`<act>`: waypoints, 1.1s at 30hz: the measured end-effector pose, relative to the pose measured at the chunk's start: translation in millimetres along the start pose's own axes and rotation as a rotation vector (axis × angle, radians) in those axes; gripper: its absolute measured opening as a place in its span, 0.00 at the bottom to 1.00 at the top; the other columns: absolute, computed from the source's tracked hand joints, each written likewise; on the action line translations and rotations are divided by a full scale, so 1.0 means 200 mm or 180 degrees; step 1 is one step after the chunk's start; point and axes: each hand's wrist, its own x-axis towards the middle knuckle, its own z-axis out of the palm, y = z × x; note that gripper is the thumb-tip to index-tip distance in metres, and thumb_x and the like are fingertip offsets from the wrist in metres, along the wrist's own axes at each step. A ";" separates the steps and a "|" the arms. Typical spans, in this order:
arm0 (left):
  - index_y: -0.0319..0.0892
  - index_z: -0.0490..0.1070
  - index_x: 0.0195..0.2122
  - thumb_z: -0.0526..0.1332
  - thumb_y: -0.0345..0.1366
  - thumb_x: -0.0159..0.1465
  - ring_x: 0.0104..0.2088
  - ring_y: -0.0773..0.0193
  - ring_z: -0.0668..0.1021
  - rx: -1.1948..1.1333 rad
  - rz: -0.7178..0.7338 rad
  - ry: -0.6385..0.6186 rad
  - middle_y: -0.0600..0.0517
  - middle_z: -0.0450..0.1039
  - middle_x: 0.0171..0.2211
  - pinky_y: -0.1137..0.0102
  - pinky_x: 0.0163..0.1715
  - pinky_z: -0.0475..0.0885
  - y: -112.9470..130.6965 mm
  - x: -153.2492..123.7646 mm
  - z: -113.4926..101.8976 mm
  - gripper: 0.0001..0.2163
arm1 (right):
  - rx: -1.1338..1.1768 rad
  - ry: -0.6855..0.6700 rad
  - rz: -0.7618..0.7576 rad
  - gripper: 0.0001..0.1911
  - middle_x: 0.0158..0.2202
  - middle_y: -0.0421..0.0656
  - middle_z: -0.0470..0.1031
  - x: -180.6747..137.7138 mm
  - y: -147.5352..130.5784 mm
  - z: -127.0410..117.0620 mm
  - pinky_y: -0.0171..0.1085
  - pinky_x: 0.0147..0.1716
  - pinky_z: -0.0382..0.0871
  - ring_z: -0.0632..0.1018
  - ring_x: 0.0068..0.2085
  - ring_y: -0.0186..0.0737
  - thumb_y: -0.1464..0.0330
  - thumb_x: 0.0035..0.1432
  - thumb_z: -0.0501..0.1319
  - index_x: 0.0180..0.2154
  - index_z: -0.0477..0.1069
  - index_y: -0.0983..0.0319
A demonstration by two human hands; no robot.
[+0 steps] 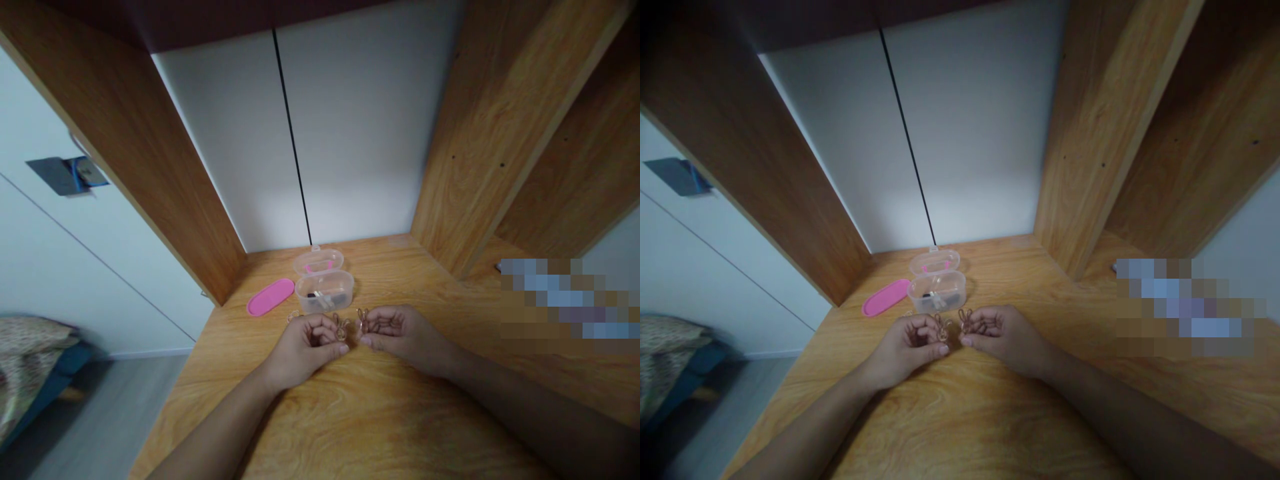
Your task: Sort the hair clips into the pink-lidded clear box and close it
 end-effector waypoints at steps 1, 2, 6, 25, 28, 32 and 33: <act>0.37 0.73 0.33 0.74 0.40 0.52 0.26 0.72 0.73 -0.0019 -0.0003 -0.0018 0.53 0.74 0.27 0.75 0.30 0.66 0.00 0.00 0.00 0.15 | 0.0001 0.0025 0.0008 0.18 0.34 0.44 0.81 0.00 0.00 0.00 0.39 0.40 0.74 0.81 0.35 0.39 0.57 0.48 0.72 0.36 0.77 0.64; 0.37 0.73 0.34 0.74 0.41 0.53 0.27 0.71 0.74 -0.0041 -0.0004 -0.0037 0.52 0.75 0.28 0.74 0.31 0.67 0.00 0.00 0.00 0.16 | 0.0028 0.0052 0.0042 0.21 0.34 0.44 0.82 0.00 0.01 0.00 0.39 0.39 0.74 0.81 0.35 0.39 0.57 0.48 0.72 0.39 0.77 0.64; 0.37 0.71 0.41 0.71 0.46 0.56 0.29 0.69 0.76 -0.0037 0.0004 -0.0096 0.47 0.79 0.33 0.72 0.34 0.69 0.00 0.00 -0.01 0.19 | 0.0111 0.0102 0.0171 0.32 0.38 0.47 0.83 0.01 0.04 -0.01 0.39 0.38 0.74 0.81 0.35 0.40 0.59 0.48 0.72 0.53 0.71 0.65; 0.37 0.67 0.44 0.61 0.46 0.66 0.27 0.67 0.73 0.0085 0.0334 -0.0214 0.52 0.71 0.27 0.70 0.33 0.67 0.00 0.01 -0.03 0.16 | 0.0134 -0.0152 -0.0388 0.18 0.39 0.46 0.79 0.01 0.05 -0.02 0.39 0.42 0.71 0.78 0.39 0.38 0.56 0.58 0.65 0.41 0.73 0.63; 0.38 0.66 0.43 0.61 0.46 0.66 0.29 0.67 0.74 0.0091 0.0319 -0.0228 0.49 0.74 0.31 0.70 0.34 0.69 0.01 0.01 -0.02 0.15 | 0.0340 -0.0175 -0.0284 0.16 0.40 0.46 0.80 0.02 0.06 -0.03 0.40 0.46 0.71 0.79 0.42 0.39 0.58 0.56 0.68 0.39 0.73 0.62; 0.37 0.67 0.40 0.61 0.45 0.66 0.30 0.67 0.75 0.0181 0.0317 -0.0197 0.47 0.75 0.32 0.71 0.35 0.69 0.01 0.01 -0.02 0.15 | 0.0341 -0.0063 -0.0245 0.15 0.38 0.45 0.81 0.02 0.05 -0.03 0.40 0.45 0.71 0.79 0.40 0.39 0.57 0.54 0.69 0.34 0.74 0.62; 0.36 0.68 0.39 0.62 0.45 0.66 0.30 0.67 0.75 0.0177 0.0322 -0.0189 0.47 0.75 0.32 0.70 0.35 0.70 0.01 0.01 -0.02 0.15 | 0.0294 -0.0010 -0.0251 0.15 0.39 0.46 0.81 0.02 0.05 -0.03 0.41 0.45 0.71 0.79 0.41 0.40 0.57 0.53 0.69 0.34 0.75 0.62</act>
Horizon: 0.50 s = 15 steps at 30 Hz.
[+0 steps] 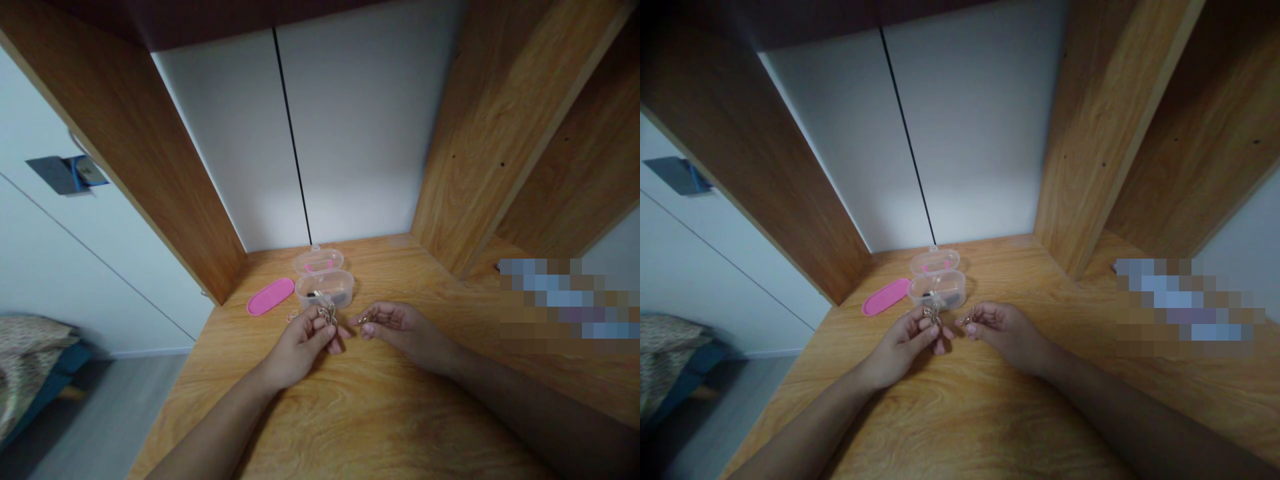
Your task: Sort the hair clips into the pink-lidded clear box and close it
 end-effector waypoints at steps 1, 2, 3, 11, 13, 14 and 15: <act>0.36 0.69 0.39 0.62 0.45 0.66 0.30 0.67 0.75 -0.0019 0.0001 0.0014 0.47 0.75 0.32 0.70 0.35 0.70 0.00 0.00 0.00 0.15 | -0.0051 0.0058 -0.0008 0.16 0.39 0.46 0.81 0.00 0.00 0.00 0.41 0.46 0.72 0.79 0.41 0.41 0.57 0.51 0.70 0.34 0.76 0.62; 0.36 0.69 0.39 0.63 0.45 0.65 0.31 0.66 0.75 -0.0033 -0.0003 0.0040 0.47 0.75 0.32 0.70 0.35 0.70 -0.01 0.00 0.00 0.15 | -0.0081 0.0105 0.0005 0.16 0.39 0.46 0.81 0.00 -0.01 0.00 0.41 0.46 0.72 0.80 0.41 0.41 0.57 0.50 0.71 0.34 0.77 0.62; 0.36 0.70 0.39 0.65 0.45 0.64 0.31 0.66 0.75 -0.0033 -0.0011 0.0075 0.47 0.75 0.32 0.70 0.36 0.70 -0.01 0.00 0.00 0.15 | -0.0074 0.0131 0.0042 0.16 0.38 0.45 0.81 0.00 -0.01 0.00 0.41 0.45 0.72 0.80 0.41 0.41 0.58 0.49 0.72 0.34 0.77 0.62; 0.36 0.74 0.33 0.72 0.43 0.55 0.26 0.70 0.72 -0.0054 -0.0291 0.0215 0.53 0.73 0.24 0.74 0.30 0.65 -0.01 0.00 0.00 0.15 | 0.0075 0.0072 0.0428 0.16 0.25 0.42 0.80 0.00 -0.02 0.00 0.35 0.32 0.73 0.79 0.27 0.34 0.60 0.45 0.74 0.29 0.77 0.65; 0.35 0.74 0.32 0.73 0.42 0.54 0.26 0.71 0.72 -0.0080 -0.0350 0.0213 0.53 0.74 0.25 0.75 0.30 0.66 -0.01 0.00 0.00 0.15 | 0.0119 0.0061 0.0467 0.16 0.25 0.42 0.80 0.00 -0.02 0.01 0.34 0.31 0.73 0.78 0.26 0.34 0.60 0.43 0.75 0.28 0.77 0.65; 0.35 0.74 0.32 0.73 0.42 0.53 0.26 0.71 0.72 -0.0098 -0.0373 0.0212 0.53 0.74 0.25 0.75 0.30 0.66 -0.01 0.00 0.00 0.15 | 0.0127 0.0061 0.0488 0.16 0.24 0.42 0.80 0.00 -0.03 0.01 0.34 0.30 0.72 0.78 0.26 0.34 0.61 0.42 0.76 0.28 0.77 0.65; 0.35 0.75 0.31 0.74 0.41 0.53 0.26 0.71 0.72 -0.0119 -0.0387 0.0218 0.53 0.74 0.25 0.75 0.30 0.66 -0.01 0.00 0.00 0.15 | 0.0123 0.0063 0.0503 0.16 0.24 0.42 0.80 0.00 -0.03 0.01 0.34 0.30 0.72 0.78 0.26 0.34 0.61 0.42 0.76 0.28 0.77 0.65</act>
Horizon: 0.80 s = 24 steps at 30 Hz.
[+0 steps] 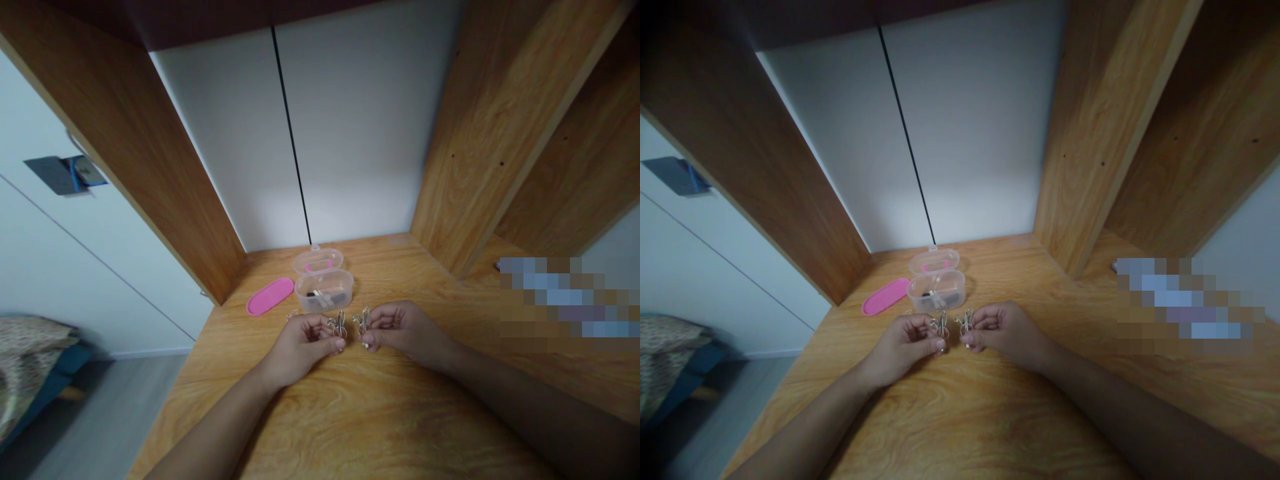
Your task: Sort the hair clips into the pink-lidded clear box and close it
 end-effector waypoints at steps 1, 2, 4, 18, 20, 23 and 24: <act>0.35 0.75 0.31 0.74 0.41 0.52 0.26 0.71 0.72 -0.0018 -0.0014 0.0002 0.53 0.75 0.25 0.75 0.30 0.65 0.00 0.00 0.00 0.15 | -0.0012 0.0007 0.0005 0.16 0.24 0.42 0.80 0.00 0.00 0.00 0.34 0.29 0.72 0.78 0.26 0.34 0.61 0.41 0.76 0.28 0.77 0.65; 0.35 0.75 0.30 0.74 0.41 0.52 0.26 0.72 0.72 -0.0026 -0.0027 -0.0003 0.53 0.75 0.25 0.75 0.30 0.65 0.00 0.00 0.00 0.15 | -0.0030 0.0009 0.0002 0.16 0.24 0.42 0.80 0.00 0.00 0.00 0.34 0.29 0.72 0.78 0.25 0.34 0.61 0.41 0.76 0.28 0.77 0.65; 0.35 0.76 0.30 0.74 0.40 0.52 0.26 0.72 0.72 -0.0011 -0.0043 -0.0005 0.53 0.75 0.25 0.76 0.29 0.64 -0.01 -0.01 0.00 0.14 | -0.0066 0.0000 -0.0026 0.16 0.24 0.42 0.80 0.00 0.00 0.00 0.33 0.29 0.71 0.78 0.25 0.33 0.61 0.42 0.76 0.27 0.77 0.65; 0.35 0.78 0.27 0.71 0.42 0.56 0.27 0.70 0.70 0.0276 0.0010 -0.0127 0.52 0.75 0.25 0.73 0.32 0.65 0.01 -0.01 0.00 0.12 | -0.0399 -0.0143 -0.0232 0.18 0.25 0.42 0.79 0.00 0.01 0.00 0.33 0.31 0.69 0.77 0.27 0.34 0.55 0.52 0.70 0.26 0.77 0.64; 0.35 0.78 0.27 0.70 0.42 0.56 0.26 0.70 0.70 0.0335 0.0030 -0.0138 0.52 0.75 0.25 0.73 0.31 0.64 0.00 -0.01 -0.01 0.13 | -0.0524 -0.0171 -0.0298 0.20 0.26 0.43 0.79 0.00 0.00 -0.01 0.34 0.32 0.70 0.77 0.28 0.34 0.53 0.54 0.67 0.27 0.78 0.64; 0.35 0.78 0.26 0.69 0.44 0.58 0.24 0.71 0.67 0.0480 0.0040 -0.0127 0.53 0.72 0.22 0.74 0.28 0.61 0.00 -0.02 -0.02 0.15 | -0.0575 -0.0235 -0.0326 0.22 0.29 0.44 0.81 0.00 0.00 -0.02 0.35 0.33 0.71 0.78 0.30 0.35 0.51 0.57 0.65 0.31 0.79 0.65; 0.35 0.78 0.26 0.69 0.45 0.58 0.24 0.71 0.66 0.0509 0.0044 -0.0123 0.53 0.71 0.21 0.74 0.28 0.61 -0.01 -0.02 -0.02 0.15 | -0.0580 -0.0258 -0.0321 0.22 0.29 0.45 0.81 0.00 0.01 -0.02 0.35 0.34 0.72 0.78 0.30 0.36 0.51 0.57 0.64 0.31 0.79 0.65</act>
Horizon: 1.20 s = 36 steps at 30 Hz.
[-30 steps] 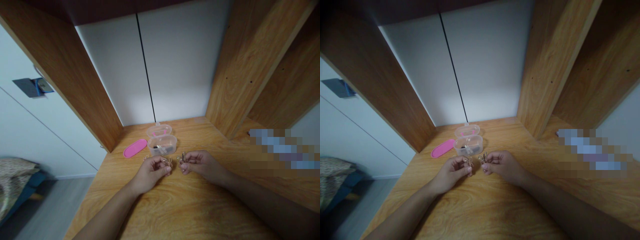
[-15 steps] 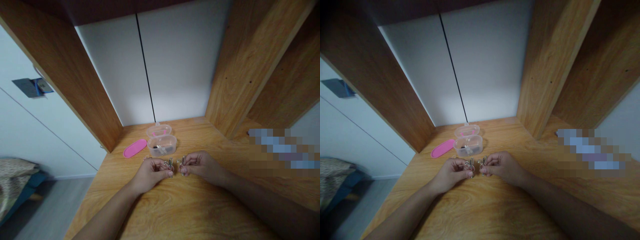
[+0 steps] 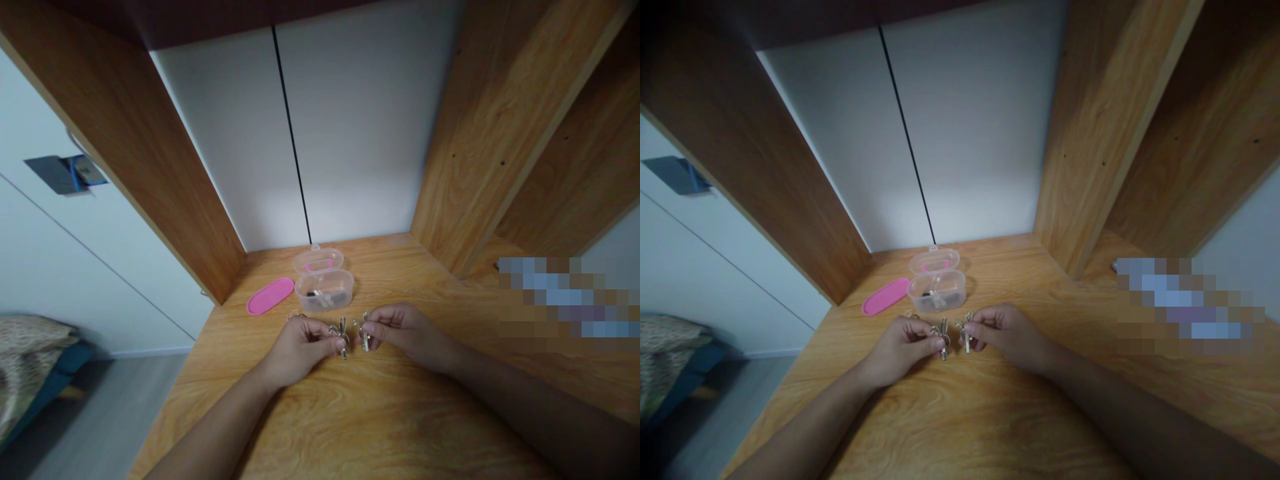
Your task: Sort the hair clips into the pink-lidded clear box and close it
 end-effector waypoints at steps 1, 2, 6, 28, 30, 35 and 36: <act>0.35 0.78 0.25 0.68 0.45 0.58 0.24 0.71 0.66 0.0020 0.0002 0.0004 0.53 0.71 0.21 0.73 0.28 0.61 0.00 0.00 0.00 0.16 | -0.0006 -0.0020 0.0007 0.22 0.29 0.45 0.81 0.00 0.00 0.00 0.35 0.34 0.72 0.78 0.30 0.36 0.51 0.57 0.64 0.32 0.79 0.65; 0.35 0.78 0.25 0.68 0.46 0.58 0.24 0.71 0.66 0.0028 -0.0004 0.0008 0.53 0.72 0.22 0.73 0.28 0.61 0.01 0.00 0.00 0.17 | -0.0019 -0.0033 0.0015 0.22 0.29 0.45 0.81 0.00 0.00 0.00 0.35 0.34 0.72 0.78 0.30 0.36 0.51 0.57 0.64 0.31 0.79 0.65; 0.35 0.78 0.25 0.68 0.48 0.58 0.25 0.69 0.68 0.0003 -0.0026 -0.0022 0.50 0.74 0.24 0.72 0.30 0.63 0.03 0.00 0.01 0.18 | -0.0061 -0.0053 0.0021 0.22 0.29 0.44 0.81 -0.01 -0.01 0.00 0.36 0.35 0.71 0.78 0.31 0.37 0.50 0.57 0.64 0.31 0.79 0.63; 0.36 0.78 0.27 0.70 0.50 0.56 0.25 0.69 0.70 -0.0106 -0.0092 0.0012 0.51 0.75 0.24 0.72 0.30 0.65 0.02 0.00 0.02 0.18 | 0.0319 0.0133 0.0057 0.17 0.25 0.41 0.78 -0.01 -0.01 0.04 0.35 0.30 0.71 0.76 0.26 0.34 0.56 0.50 0.71 0.33 0.76 0.63; 0.36 0.79 0.28 0.70 0.49 0.56 0.25 0.69 0.70 -0.0084 -0.0086 0.0014 0.51 0.75 0.25 0.72 0.30 0.65 0.02 0.00 0.02 0.18 | 0.0530 0.0217 -0.0014 0.20 0.26 0.39 0.78 -0.01 -0.01 0.05 0.35 0.29 0.72 0.76 0.25 0.33 0.58 0.48 0.73 0.38 0.75 0.63; 0.36 0.80 0.29 0.70 0.47 0.57 0.26 0.68 0.72 -0.0046 -0.0013 0.0057 0.50 0.77 0.26 0.73 0.30 0.67 -0.01 0.01 0.02 0.16 | 0.0560 0.0274 -0.0083 0.19 0.25 0.40 0.78 -0.01 -0.03 0.05 0.36 0.29 0.73 0.77 0.25 0.34 0.58 0.49 0.73 0.37 0.73 0.62; 0.36 0.80 0.29 0.70 0.46 0.57 0.26 0.68 0.72 -0.0046 0.0003 0.0067 0.50 0.77 0.26 0.73 0.30 0.67 -0.01 0.01 0.02 0.15 | 0.0553 0.0274 -0.0090 0.18 0.24 0.40 0.78 -0.02 -0.03 0.05 0.35 0.28 0.73 0.77 0.25 0.34 0.57 0.49 0.72 0.35 0.73 0.62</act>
